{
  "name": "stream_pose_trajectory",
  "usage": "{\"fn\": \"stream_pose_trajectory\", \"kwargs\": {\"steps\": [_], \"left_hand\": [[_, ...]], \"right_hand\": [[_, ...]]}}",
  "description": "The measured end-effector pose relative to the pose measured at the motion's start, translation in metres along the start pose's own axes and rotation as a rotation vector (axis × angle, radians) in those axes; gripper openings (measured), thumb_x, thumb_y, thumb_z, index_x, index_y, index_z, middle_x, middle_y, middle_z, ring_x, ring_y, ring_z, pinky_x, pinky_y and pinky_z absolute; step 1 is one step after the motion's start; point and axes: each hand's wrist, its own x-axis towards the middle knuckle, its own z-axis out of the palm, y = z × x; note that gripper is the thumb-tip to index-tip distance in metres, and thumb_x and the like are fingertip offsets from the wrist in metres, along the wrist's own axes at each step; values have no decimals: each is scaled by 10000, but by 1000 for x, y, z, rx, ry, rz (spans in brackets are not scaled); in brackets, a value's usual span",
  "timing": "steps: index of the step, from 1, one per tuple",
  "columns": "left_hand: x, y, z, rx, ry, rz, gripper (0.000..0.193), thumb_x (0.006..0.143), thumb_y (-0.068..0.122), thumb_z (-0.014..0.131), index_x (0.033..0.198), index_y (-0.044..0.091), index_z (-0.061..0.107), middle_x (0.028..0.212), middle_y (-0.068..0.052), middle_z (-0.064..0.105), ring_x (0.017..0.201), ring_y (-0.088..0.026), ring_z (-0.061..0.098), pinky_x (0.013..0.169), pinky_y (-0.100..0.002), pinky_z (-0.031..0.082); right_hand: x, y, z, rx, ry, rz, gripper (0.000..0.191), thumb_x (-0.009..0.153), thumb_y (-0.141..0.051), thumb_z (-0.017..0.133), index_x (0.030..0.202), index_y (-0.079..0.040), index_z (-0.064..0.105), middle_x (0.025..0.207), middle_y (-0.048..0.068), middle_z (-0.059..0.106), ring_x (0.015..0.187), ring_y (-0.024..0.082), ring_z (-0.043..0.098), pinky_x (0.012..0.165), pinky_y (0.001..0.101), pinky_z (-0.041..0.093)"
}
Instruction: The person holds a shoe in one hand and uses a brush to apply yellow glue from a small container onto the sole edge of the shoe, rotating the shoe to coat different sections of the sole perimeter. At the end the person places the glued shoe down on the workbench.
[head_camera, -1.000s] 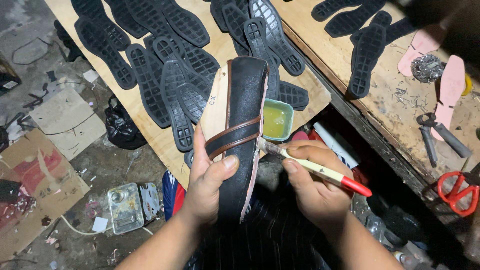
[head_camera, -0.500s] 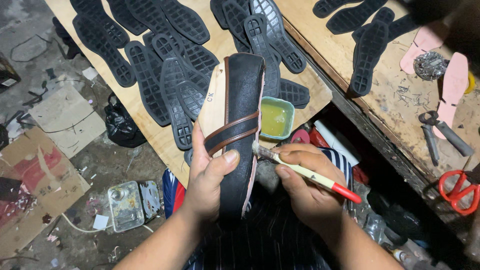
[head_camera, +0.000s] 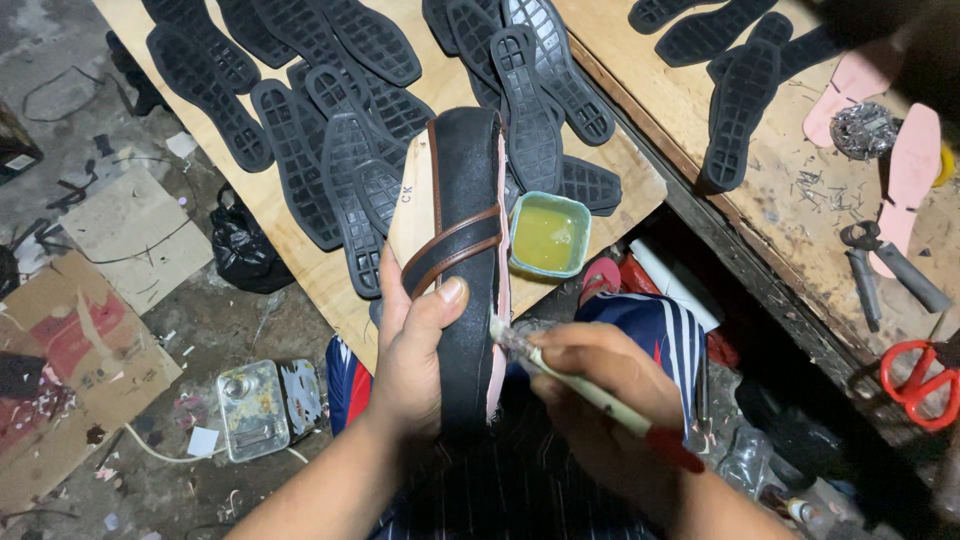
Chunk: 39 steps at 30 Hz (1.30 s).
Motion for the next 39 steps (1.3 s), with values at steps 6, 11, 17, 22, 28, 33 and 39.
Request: {"fn": "stream_pose_trajectory", "kwargs": {"steps": [6, 11, 17, 22, 28, 33, 39], "left_hand": [[1, 4, -3, 83, 39, -69, 694, 881, 175, 610, 1497, 148, 290, 1281, -90, 589, 1086, -162, 639, 917, -338, 561], [-2, 4, 0, 77, -50, -58, 707, 918, 218, 630, 1532, 106, 297, 1252, -130, 590, 1003, -194, 611, 847, -349, 539], [-2, 5, 3, 120, -41, -31, 709, 910, 192, 623, 1537, 110, 302, 1288, -126, 587, 1070, -192, 615, 913, -348, 543], [-2, 7, 5, 126, 4, -81, 702, 894, 188, 622, 1512, 122, 296, 1270, -124, 595, 1045, -192, 624, 863, -356, 554], [2, 4, 2, 123, 31, -95, 693, 904, 187, 613, 1513, 145, 286, 1209, -139, 606, 926, -191, 624, 738, -336, 551], [3, 0, -1, 57, 105, -129, 641, 911, 171, 586, 1485, 138, 303, 1209, -127, 612, 985, -175, 667, 828, -341, 598], [5, -2, -4, 96, 21, -39, 673, 927, 156, 601, 1519, 109, 285, 1257, -134, 590, 1021, -216, 633, 869, -382, 568]], "right_hand": [[-5, 7, -4, 138, 70, -41, 209, 985, 33, 679, 1158, -32, 582, 1071, 113, 699, 967, 205, 748, 847, 286, 634], [-1, 24, -3, 51, 159, 91, 196, 959, 50, 658, 1146, 14, 612, 1140, 181, 700, 1043, 241, 704, 959, 331, 575], [3, 18, -3, 104, 101, 186, 186, 955, 35, 665, 1135, 14, 628, 1164, 189, 692, 1069, 251, 705, 975, 332, 566], [1, 15, -1, 84, 97, 168, 189, 965, 0, 681, 1145, -4, 621, 1159, 169, 711, 1073, 249, 718, 971, 342, 577], [0, 13, -1, 9, 68, 118, 209, 955, -28, 704, 1138, -31, 604, 1146, 160, 721, 1061, 251, 738, 940, 341, 602], [2, 0, -5, 8, 3, 43, 215, 970, -31, 714, 1140, -46, 583, 1147, 158, 704, 1055, 250, 748, 926, 314, 620], [1, 9, -9, 85, 42, -65, 207, 982, 15, 688, 1154, -20, 577, 1125, 105, 711, 986, 208, 747, 877, 271, 619]]}}
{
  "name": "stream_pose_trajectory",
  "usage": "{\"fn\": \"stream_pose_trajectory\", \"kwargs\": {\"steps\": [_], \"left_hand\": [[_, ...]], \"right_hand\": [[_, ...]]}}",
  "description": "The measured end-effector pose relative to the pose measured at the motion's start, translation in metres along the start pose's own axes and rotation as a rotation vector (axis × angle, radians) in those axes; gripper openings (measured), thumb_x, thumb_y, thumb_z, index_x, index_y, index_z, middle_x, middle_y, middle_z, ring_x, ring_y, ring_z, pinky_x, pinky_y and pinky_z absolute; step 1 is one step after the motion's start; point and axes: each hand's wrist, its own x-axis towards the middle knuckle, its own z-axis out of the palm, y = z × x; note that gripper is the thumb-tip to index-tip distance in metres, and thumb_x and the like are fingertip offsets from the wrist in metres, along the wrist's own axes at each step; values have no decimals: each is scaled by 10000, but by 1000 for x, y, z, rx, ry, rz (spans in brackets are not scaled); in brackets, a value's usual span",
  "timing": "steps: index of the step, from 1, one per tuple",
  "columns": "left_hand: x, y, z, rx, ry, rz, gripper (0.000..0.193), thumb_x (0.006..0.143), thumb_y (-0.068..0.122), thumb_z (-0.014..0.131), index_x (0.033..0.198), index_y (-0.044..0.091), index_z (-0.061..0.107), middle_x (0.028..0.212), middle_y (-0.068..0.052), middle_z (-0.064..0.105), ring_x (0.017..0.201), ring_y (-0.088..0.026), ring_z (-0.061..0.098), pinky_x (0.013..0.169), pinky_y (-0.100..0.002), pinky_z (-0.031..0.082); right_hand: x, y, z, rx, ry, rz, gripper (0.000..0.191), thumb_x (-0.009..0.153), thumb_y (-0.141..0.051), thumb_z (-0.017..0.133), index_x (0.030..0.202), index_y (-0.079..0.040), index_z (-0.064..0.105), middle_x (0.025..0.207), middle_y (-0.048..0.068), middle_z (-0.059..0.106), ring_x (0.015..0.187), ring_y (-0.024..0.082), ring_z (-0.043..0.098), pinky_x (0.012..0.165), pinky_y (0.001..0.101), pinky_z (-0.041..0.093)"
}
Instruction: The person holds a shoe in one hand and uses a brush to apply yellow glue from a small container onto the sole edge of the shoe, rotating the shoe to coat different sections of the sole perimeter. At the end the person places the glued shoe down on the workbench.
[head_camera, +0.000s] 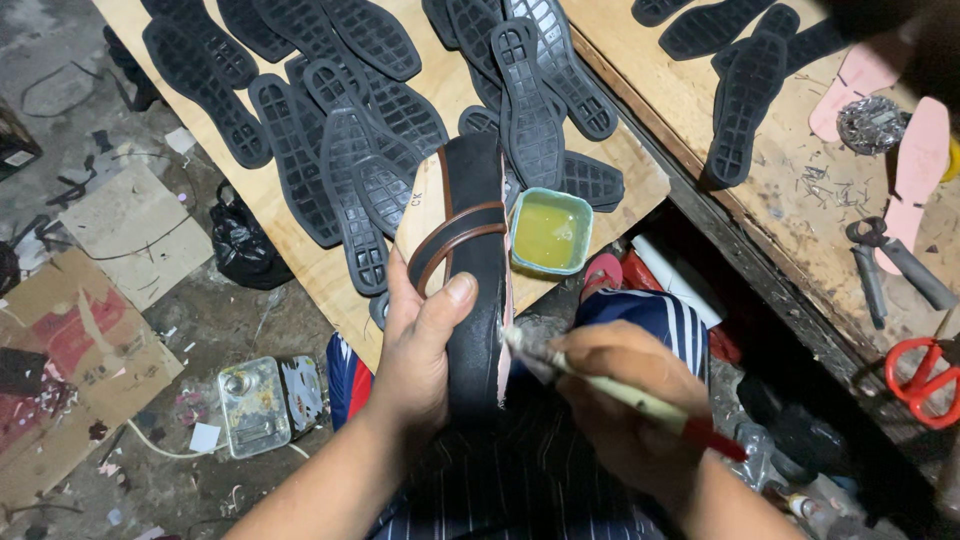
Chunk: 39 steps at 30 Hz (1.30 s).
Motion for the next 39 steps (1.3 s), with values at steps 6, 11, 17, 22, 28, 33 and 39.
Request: {"fn": "stream_pose_trajectory", "kwargs": {"steps": [6, 11, 17, 22, 28, 33, 39], "left_hand": [[-3, -1, 3, 57, -29, 28, 726, 921, 172, 603, 1563, 82, 276, 1355, -151, 571, 1181, -220, 591, 1012, -392, 511], [-3, 3, 4, 63, -7, -22, 747, 890, 174, 603, 1549, 90, 263, 1374, -150, 551, 1219, -223, 580, 1049, -401, 493], [-3, 6, 7, 88, -38, 37, 759, 903, 163, 588, 1573, 74, 245, 1408, -149, 533, 1242, -226, 560, 1068, -400, 477], [0, 8, 9, 100, -33, 37, 736, 905, 151, 564, 1562, 63, 245, 1455, -140, 524, 1317, -224, 546, 1120, -403, 456], [0, 4, 8, 85, 10, 60, 729, 912, 119, 559, 1568, 54, 249, 1469, -150, 503, 1339, -241, 519, 1146, -417, 422], [2, -1, 3, 36, 43, 32, 706, 897, 117, 566, 1530, 98, 256, 1406, -112, 548, 1247, -198, 597, 1046, -377, 521], [2, -4, 1, 20, 163, -77, 565, 915, 192, 601, 1425, 142, 361, 1055, -97, 611, 762, -162, 647, 609, -315, 573]], "right_hand": [[-2, 17, 3, 25, 82, 256, 178, 972, 33, 659, 1144, 18, 616, 1177, 181, 687, 1076, 254, 697, 979, 342, 562], [1, 15, 6, 8, 72, 272, 187, 971, 5, 666, 1149, 6, 609, 1170, 169, 698, 1091, 238, 702, 988, 331, 565], [-2, 12, 7, -31, 54, 260, 184, 961, 7, 680, 1138, -3, 632, 1156, 170, 713, 1078, 250, 713, 979, 338, 566], [0, 9, 8, -55, 53, 181, 213, 962, -6, 703, 1152, -16, 606, 1158, 162, 721, 1071, 249, 730, 968, 339, 586], [1, 4, 7, -63, 18, 178, 224, 950, -13, 711, 1146, -29, 604, 1152, 163, 720, 1063, 258, 736, 942, 342, 601], [2, -1, 3, -132, -45, 107, 220, 951, -32, 718, 1133, -44, 596, 1150, 153, 711, 1043, 248, 741, 903, 329, 611], [-2, -14, -6, -66, -208, 108, 230, 875, -21, 744, 1077, -76, 650, 1100, 125, 736, 990, 230, 754, 829, 324, 611]]}}
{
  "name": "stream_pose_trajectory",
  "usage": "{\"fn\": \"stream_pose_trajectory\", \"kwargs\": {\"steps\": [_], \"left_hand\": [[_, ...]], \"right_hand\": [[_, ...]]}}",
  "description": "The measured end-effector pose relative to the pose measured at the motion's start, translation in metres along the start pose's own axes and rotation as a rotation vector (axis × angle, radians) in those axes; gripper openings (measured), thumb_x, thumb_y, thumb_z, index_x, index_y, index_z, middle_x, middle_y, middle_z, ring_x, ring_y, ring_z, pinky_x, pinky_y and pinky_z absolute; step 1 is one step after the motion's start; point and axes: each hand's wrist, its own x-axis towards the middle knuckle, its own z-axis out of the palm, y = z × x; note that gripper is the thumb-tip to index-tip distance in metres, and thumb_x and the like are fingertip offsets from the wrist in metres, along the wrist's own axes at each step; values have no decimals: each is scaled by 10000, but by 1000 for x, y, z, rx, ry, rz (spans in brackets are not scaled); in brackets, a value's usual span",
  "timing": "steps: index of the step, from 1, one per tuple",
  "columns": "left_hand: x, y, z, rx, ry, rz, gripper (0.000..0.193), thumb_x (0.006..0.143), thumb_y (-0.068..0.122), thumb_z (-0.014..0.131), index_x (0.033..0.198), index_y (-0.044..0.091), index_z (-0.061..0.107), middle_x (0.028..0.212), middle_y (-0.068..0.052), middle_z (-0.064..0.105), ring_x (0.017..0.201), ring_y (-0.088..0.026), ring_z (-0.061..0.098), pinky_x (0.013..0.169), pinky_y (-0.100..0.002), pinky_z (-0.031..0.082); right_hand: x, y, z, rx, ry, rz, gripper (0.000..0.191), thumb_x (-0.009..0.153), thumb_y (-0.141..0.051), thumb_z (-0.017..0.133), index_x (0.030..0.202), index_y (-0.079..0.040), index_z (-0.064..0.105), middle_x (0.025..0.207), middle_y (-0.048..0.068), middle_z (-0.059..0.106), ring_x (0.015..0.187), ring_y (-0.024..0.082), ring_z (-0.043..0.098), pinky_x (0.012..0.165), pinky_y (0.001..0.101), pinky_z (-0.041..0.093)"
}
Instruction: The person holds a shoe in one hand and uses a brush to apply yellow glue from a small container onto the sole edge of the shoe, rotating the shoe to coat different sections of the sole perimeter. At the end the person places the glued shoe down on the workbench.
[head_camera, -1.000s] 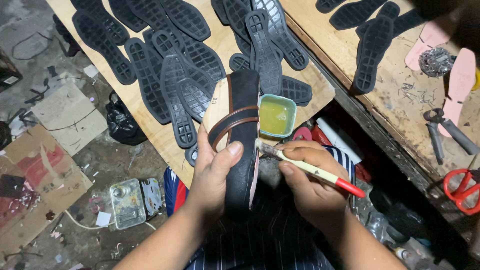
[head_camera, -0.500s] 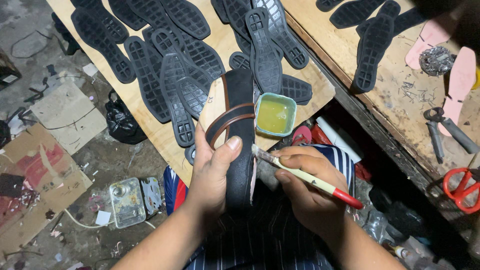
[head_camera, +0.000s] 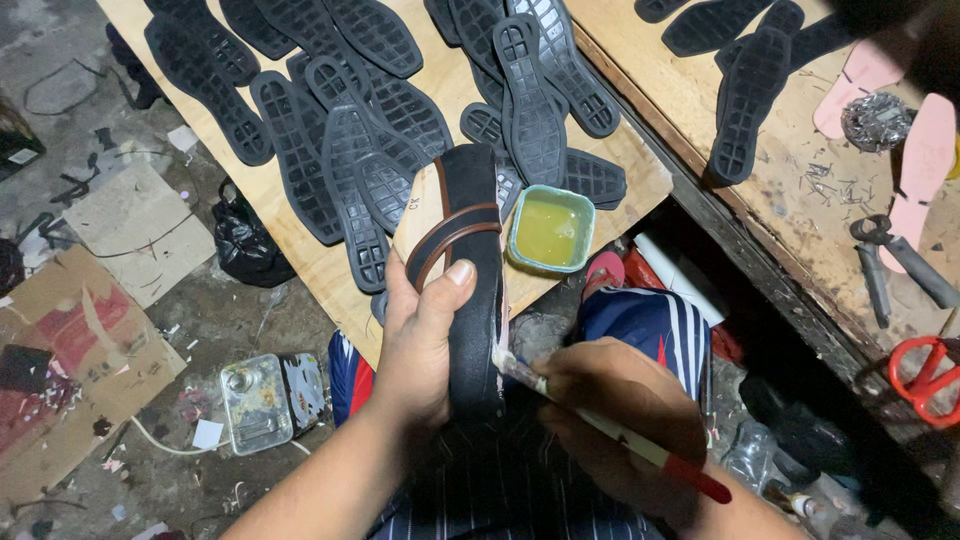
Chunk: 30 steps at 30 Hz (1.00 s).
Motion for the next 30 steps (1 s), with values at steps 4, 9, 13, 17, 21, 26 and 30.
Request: {"fn": "stream_pose_trajectory", "kwargs": {"steps": [4, 9, 13, 17, 21, 26, 30], "left_hand": [[-1, 1, 2, 4, -30, 16, 578, 921, 176, 600, 1442, 116, 357, 1128, -107, 616, 844, -175, 651, 695, -335, 584], [1, 1, 6, 17, -65, 46, 612, 920, 137, 605, 1473, 82, 351, 1257, -110, 608, 1065, -172, 636, 899, -344, 560], [0, 2, 8, -1, -64, 45, 632, 902, 122, 591, 1480, 93, 337, 1277, -106, 599, 1103, -182, 629, 941, -358, 547], [-2, 3, 7, -40, -87, 56, 605, 930, 133, 590, 1477, 87, 334, 1286, -112, 594, 1123, -194, 621, 966, -372, 537], [-1, 2, 8, -45, -45, 46, 604, 932, 123, 597, 1477, 99, 338, 1279, -105, 590, 1117, -195, 612, 957, -378, 535], [0, 1, 7, -46, -45, 60, 634, 920, 114, 602, 1487, 114, 318, 1285, -101, 584, 1125, -196, 612, 959, -382, 539], [2, 1, 6, -45, -19, 46, 631, 924, 116, 600, 1487, 110, 313, 1294, -105, 582, 1141, -192, 611, 977, -376, 536]], "right_hand": [[4, 9, 0, -2, 152, -33, 208, 927, -6, 727, 1100, -25, 614, 1112, 123, 729, 1000, 227, 749, 867, 325, 613], [12, 19, 2, -69, 222, 42, 199, 921, 4, 715, 1101, -11, 633, 1120, 150, 732, 1039, 265, 738, 938, 350, 595], [15, 18, 4, -28, 219, 31, 194, 935, -4, 713, 1110, -21, 632, 1123, 150, 730, 1040, 261, 738, 946, 352, 595], [13, 14, 3, -42, 181, 31, 197, 929, -17, 718, 1103, -28, 628, 1121, 155, 730, 1030, 265, 745, 933, 354, 600], [13, 12, 3, -55, 165, 15, 204, 936, -38, 728, 1106, -31, 615, 1124, 159, 727, 1019, 267, 750, 916, 349, 610], [13, 10, 2, -86, 145, 12, 219, 926, -41, 734, 1104, -30, 605, 1121, 156, 727, 1020, 262, 751, 899, 348, 612], [12, 10, 0, -55, 120, 20, 223, 920, -32, 737, 1101, -29, 605, 1128, 161, 720, 1016, 257, 752, 889, 340, 618]]}}
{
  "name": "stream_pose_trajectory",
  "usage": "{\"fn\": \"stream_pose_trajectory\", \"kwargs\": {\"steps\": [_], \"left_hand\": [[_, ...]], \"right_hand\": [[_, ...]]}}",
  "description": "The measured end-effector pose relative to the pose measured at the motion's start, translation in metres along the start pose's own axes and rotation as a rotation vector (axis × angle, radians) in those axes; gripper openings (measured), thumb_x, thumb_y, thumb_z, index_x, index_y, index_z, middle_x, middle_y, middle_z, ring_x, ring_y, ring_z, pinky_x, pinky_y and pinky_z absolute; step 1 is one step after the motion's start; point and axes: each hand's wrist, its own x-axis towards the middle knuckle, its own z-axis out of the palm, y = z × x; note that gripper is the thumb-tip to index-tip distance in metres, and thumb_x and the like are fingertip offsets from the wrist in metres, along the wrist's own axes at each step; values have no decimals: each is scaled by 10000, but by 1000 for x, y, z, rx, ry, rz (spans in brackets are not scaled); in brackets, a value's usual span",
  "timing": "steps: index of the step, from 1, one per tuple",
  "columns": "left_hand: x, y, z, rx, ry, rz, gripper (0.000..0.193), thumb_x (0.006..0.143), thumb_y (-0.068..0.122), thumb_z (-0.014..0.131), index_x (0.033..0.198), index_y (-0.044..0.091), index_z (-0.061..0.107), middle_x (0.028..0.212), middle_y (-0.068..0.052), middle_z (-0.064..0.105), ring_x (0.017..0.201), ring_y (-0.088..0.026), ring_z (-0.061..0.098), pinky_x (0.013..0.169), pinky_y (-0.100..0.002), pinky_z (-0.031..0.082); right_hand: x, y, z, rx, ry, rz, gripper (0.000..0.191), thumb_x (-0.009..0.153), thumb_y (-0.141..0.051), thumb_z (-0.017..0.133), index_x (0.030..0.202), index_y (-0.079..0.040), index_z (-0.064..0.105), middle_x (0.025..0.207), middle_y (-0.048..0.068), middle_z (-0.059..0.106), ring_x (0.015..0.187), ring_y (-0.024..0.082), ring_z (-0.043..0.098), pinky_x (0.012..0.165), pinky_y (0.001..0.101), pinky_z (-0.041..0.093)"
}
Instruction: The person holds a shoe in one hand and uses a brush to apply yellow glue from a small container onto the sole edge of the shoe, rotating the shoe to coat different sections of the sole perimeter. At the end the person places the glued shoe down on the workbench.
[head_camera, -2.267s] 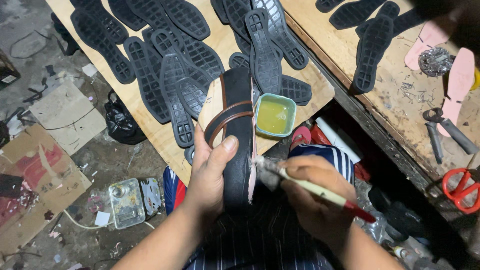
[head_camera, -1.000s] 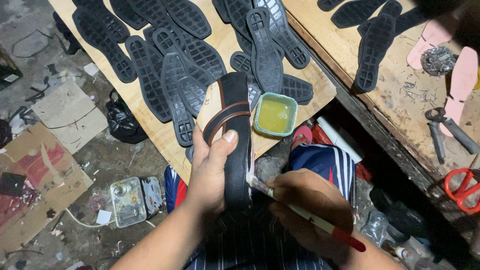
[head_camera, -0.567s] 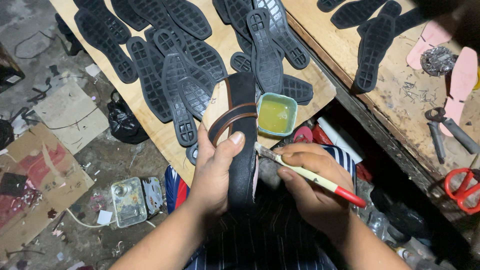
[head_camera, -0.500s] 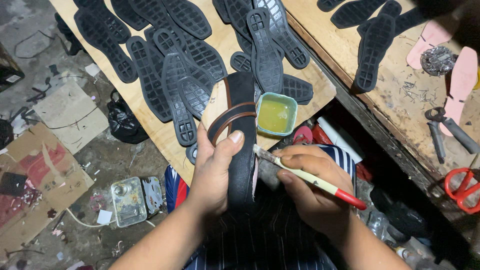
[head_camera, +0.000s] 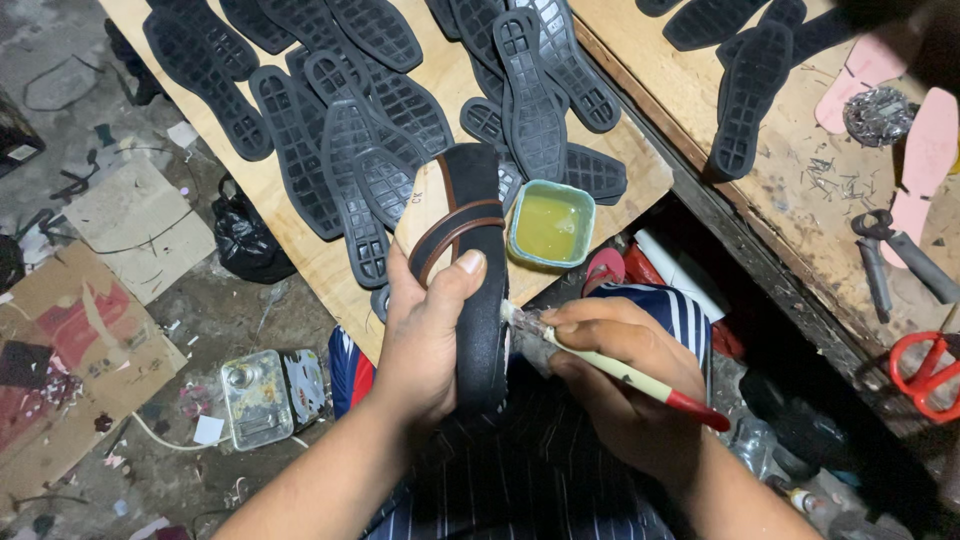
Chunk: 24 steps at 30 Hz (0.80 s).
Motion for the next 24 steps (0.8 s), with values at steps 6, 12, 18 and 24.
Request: {"fn": "stream_pose_trajectory", "kwargs": {"steps": [6, 12, 18, 24], "left_hand": [[2, -2, -1, 52, 48, -8, 601, 930, 124, 601, 1469, 96, 336, 1256, -103, 594, 1073, -185, 623, 882, -361, 560], [10, -2, -2, 52, 72, 23, 574, 924, 113, 620, 1449, 73, 389, 1213, -104, 631, 995, -163, 663, 814, -318, 592], [9, -5, -3, 39, 84, -47, 415, 940, 186, 627, 1294, 100, 429, 970, -107, 603, 715, -186, 623, 573, -346, 550], [10, -6, -1, 9, 42, -1, 427, 956, 194, 647, 1312, 88, 436, 1017, -83, 601, 774, -157, 633, 626, -317, 575]], "right_hand": [[-6, -2, 2, 79, -1, -8, 232, 924, -2, 742, 1109, -39, 608, 1138, 156, 717, 1012, 252, 754, 876, 331, 622], [-21, -5, -6, 44, -143, -23, 311, 815, -5, 779, 1089, -42, 638, 1111, 147, 711, 1003, 250, 738, 838, 334, 600], [-14, 4, -4, 34, 29, 17, 235, 889, 34, 747, 1075, -47, 628, 1157, 153, 715, 1022, 253, 741, 913, 342, 607], [-5, 0, 1, 12, 37, -16, 247, 889, 30, 746, 1081, -42, 609, 1177, 167, 699, 1062, 258, 734, 927, 334, 602]]}}
